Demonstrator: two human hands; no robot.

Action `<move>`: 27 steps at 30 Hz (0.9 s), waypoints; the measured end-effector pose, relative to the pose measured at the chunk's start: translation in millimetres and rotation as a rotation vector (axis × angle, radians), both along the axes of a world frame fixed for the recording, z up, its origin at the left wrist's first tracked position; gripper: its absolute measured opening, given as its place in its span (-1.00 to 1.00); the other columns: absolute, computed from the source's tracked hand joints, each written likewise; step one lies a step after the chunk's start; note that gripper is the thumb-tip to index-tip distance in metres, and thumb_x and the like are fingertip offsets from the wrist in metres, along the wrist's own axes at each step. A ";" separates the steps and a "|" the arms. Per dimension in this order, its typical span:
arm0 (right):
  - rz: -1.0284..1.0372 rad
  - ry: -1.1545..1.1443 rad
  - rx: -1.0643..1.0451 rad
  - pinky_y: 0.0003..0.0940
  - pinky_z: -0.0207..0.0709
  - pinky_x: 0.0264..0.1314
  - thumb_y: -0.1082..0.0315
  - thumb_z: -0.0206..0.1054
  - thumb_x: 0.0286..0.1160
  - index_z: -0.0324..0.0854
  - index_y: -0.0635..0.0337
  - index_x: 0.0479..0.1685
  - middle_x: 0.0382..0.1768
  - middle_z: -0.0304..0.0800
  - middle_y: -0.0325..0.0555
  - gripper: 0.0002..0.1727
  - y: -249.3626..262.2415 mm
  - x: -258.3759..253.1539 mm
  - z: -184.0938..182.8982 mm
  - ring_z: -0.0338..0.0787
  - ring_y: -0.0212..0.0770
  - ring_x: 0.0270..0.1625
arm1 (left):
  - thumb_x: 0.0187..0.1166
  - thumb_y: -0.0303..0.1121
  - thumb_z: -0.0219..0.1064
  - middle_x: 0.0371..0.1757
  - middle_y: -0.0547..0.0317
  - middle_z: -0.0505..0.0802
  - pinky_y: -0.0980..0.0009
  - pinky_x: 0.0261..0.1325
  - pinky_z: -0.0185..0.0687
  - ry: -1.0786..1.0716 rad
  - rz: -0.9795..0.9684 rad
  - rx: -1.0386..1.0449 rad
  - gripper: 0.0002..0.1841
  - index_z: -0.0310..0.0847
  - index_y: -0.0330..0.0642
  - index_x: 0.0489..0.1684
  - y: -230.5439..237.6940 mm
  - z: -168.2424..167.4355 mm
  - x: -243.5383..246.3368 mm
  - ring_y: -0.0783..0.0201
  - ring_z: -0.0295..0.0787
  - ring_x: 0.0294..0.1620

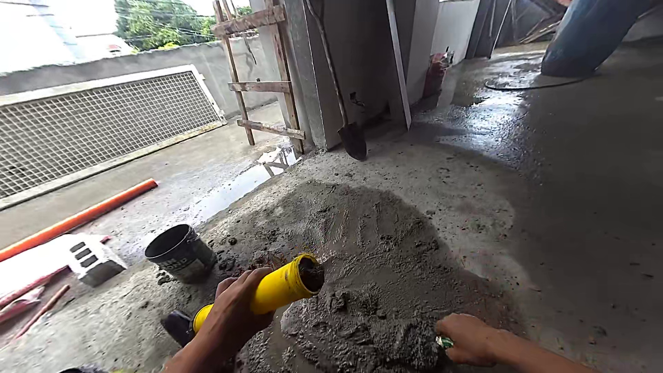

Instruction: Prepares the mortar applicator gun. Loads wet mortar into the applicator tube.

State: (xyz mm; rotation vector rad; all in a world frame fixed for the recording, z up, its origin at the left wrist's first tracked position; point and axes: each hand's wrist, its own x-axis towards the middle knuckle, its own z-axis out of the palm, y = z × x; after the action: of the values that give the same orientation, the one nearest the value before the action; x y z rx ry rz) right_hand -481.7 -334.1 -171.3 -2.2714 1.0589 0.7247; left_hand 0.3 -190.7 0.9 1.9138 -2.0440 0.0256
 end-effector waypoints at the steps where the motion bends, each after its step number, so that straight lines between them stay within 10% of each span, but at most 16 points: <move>1: -0.019 -0.107 -0.057 0.44 0.49 0.41 0.01 0.44 0.48 0.68 0.06 0.39 0.32 0.75 0.17 -0.47 5.5 6.6 9.8 0.65 0.29 0.45 | 0.01 -0.01 0.68 0.14 0.27 0.86 -0.15 0.44 0.50 0.005 -0.025 -0.022 -0.24 0.60 0.08 0.37 -0.7 0.0 -1.3 0.24 0.80 0.17; 8: -0.020 -1.276 -0.470 -0.16 0.61 0.45 -0.01 0.21 0.70 0.64 -0.24 0.53 0.37 0.73 -0.25 -0.54 44.0 121.4 167.4 0.66 -0.28 0.43 | 0.00 0.10 0.67 0.15 0.45 0.82 0.01 0.50 0.49 0.025 -0.135 -0.108 -0.23 0.56 0.18 0.35 0.0 11.8 -14.1 0.41 0.73 0.23; 12: 0.119 -1.366 -0.524 -0.18 0.54 0.39 0.03 0.22 0.63 0.77 -0.31 0.32 0.35 0.69 -0.25 -0.62 51.8 152.9 216.3 0.57 -0.24 0.42 | -0.05 0.06 0.66 0.12 0.40 0.83 -0.03 0.46 0.49 -0.011 -0.166 -0.156 -0.27 0.60 0.18 0.28 2.1 20.1 -22.7 0.35 0.74 0.21; 19: 0.157 -1.309 -0.383 -0.15 0.52 0.42 0.00 0.25 0.60 0.70 -0.38 0.43 0.43 0.62 -0.17 -0.57 58.5 155.8 200.1 0.53 -0.18 0.49 | -0.06 0.04 0.65 0.10 0.37 0.83 -0.09 0.43 0.48 -0.097 -0.092 -0.144 -0.26 0.62 0.18 0.29 13.6 25.4 -8.7 0.29 0.75 0.17; 27: -0.073 -1.362 -0.382 -0.33 0.56 0.30 -0.09 0.31 0.66 0.90 -0.27 0.03 0.26 0.73 -0.38 -0.70 62.8 164.4 191.3 0.60 -0.38 0.34 | -0.07 0.04 0.63 0.08 0.31 0.84 -0.12 0.39 0.49 -0.202 -0.073 -0.162 -0.28 0.65 0.18 0.27 13.7 17.6 -4.5 0.20 0.77 0.15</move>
State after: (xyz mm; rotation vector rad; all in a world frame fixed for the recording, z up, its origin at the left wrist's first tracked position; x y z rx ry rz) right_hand -317.3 -271.3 20.0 -2.2188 0.5506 -1.0572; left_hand -4.2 -177.1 18.5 1.7991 -2.1650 0.3700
